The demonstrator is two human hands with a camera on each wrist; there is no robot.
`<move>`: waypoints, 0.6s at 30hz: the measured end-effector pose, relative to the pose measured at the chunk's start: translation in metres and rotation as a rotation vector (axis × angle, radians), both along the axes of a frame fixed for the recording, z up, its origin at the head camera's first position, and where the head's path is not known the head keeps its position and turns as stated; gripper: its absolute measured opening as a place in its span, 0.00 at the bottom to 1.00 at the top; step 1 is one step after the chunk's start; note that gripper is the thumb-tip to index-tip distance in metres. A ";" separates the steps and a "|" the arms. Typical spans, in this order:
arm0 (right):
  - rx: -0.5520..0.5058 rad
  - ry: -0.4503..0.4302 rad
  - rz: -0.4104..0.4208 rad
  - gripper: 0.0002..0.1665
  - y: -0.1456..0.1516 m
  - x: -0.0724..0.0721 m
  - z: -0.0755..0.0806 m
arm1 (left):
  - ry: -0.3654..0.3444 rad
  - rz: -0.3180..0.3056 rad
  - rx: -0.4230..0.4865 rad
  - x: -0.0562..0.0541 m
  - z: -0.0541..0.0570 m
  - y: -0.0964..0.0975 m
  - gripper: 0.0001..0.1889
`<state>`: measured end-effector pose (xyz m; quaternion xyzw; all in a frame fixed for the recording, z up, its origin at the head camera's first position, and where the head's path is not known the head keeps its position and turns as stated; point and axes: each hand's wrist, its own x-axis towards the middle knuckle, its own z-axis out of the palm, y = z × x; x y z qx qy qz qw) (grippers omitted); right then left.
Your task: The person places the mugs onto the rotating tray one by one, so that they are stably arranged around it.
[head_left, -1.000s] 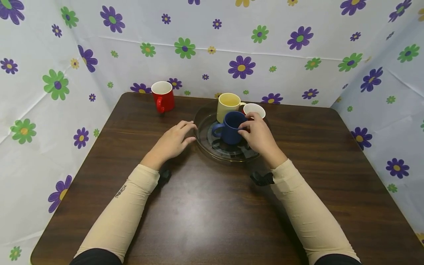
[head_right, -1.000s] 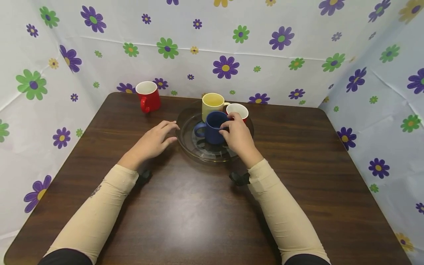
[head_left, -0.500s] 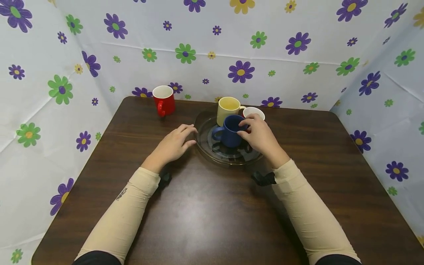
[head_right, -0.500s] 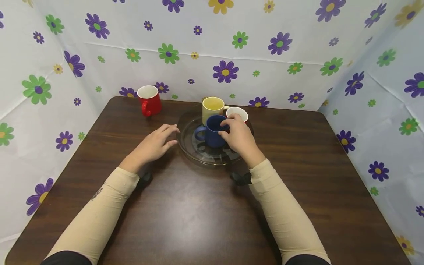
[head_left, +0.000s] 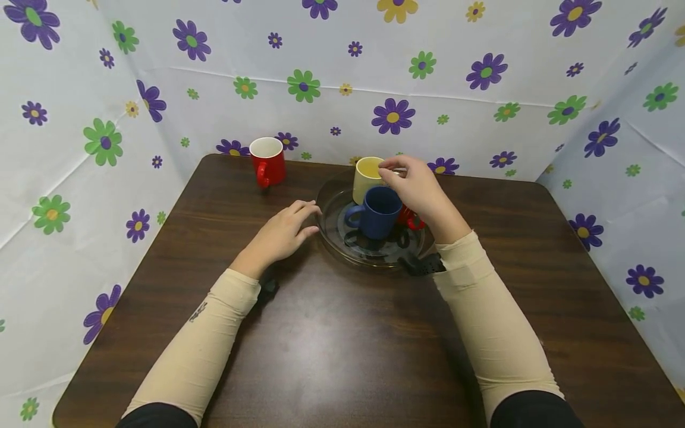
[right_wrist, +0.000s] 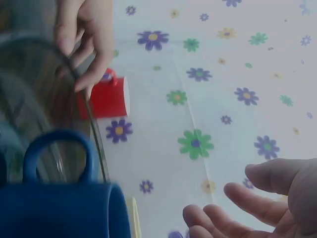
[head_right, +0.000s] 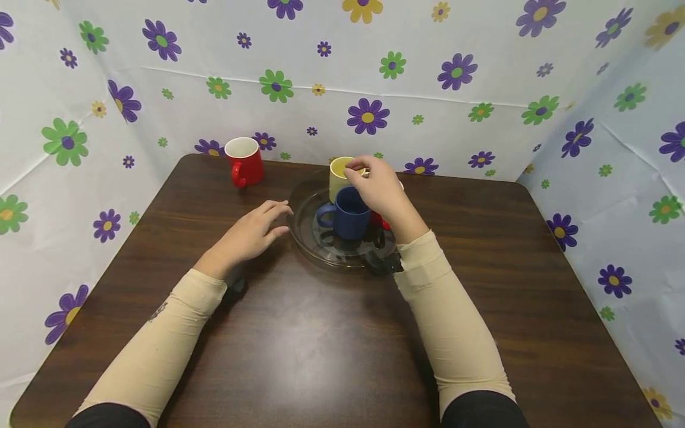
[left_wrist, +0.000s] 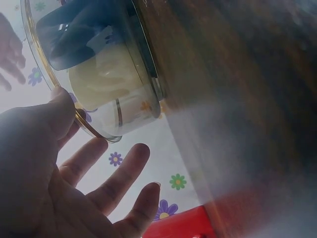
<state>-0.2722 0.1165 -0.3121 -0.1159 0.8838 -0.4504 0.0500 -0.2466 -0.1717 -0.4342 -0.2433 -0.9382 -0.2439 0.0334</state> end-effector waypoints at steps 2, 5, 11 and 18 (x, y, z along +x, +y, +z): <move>-0.069 -0.041 0.014 0.23 -0.010 -0.005 0.001 | 0.000 0.001 -0.003 0.000 0.000 0.000 0.22; -0.143 -0.098 0.025 0.23 -0.023 -0.011 0.003 | -0.004 0.001 -0.006 -0.001 -0.001 0.000 0.22; -0.204 -0.142 0.045 0.21 -0.037 -0.016 0.008 | 0.004 -0.004 -0.007 -0.001 -0.002 -0.001 0.23; -0.226 -0.163 0.070 0.22 -0.036 -0.017 0.010 | 0.013 -0.002 -0.015 -0.002 -0.002 -0.002 0.23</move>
